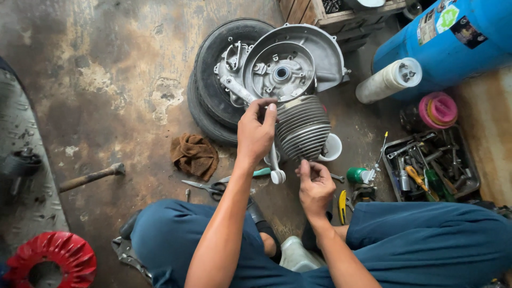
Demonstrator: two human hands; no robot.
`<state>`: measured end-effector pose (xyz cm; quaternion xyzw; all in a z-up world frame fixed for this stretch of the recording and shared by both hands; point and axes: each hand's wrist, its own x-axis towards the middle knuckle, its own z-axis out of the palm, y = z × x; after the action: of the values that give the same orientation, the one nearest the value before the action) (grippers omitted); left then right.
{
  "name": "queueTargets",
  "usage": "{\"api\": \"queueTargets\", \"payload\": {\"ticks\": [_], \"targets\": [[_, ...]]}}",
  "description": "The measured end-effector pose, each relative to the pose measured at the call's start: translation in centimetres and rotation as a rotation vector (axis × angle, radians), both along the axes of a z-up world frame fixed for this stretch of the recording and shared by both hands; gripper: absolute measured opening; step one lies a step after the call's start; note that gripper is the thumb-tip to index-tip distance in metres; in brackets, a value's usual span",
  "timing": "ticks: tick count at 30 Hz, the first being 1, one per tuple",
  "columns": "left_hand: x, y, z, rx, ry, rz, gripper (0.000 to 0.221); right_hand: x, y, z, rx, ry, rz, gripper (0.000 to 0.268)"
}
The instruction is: Repairing or assembling motorcycle engine components including the cylinder and casing.
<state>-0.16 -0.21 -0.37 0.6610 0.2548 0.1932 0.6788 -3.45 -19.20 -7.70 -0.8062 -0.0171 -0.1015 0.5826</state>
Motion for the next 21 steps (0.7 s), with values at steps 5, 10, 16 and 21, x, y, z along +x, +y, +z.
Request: {"api": "queueTargets", "payload": {"ticks": [5, 10, 16, 21], "targets": [[0.2, -0.1, 0.0, -0.013, 0.025, 0.005, 0.024, 0.4, -0.1, 0.7, -0.039, 0.079, 0.042, 0.024], [0.6, 0.1, -0.2, -0.08, 0.045, 0.012, 0.023, 0.2, -0.7, 1.5, -0.156, 0.213, 0.086, 0.016], [0.4, 0.6, 1.9, -0.055, -0.033, 0.016, 0.022, 0.7, -1.0, 2.2, -0.222, 0.363, 0.088, 0.021], [0.4, 1.0, 2.4, -0.112, -0.034, 0.009, 0.022, 0.8, -0.3, 3.5, -0.277, 0.413, 0.131, 0.03]]}}
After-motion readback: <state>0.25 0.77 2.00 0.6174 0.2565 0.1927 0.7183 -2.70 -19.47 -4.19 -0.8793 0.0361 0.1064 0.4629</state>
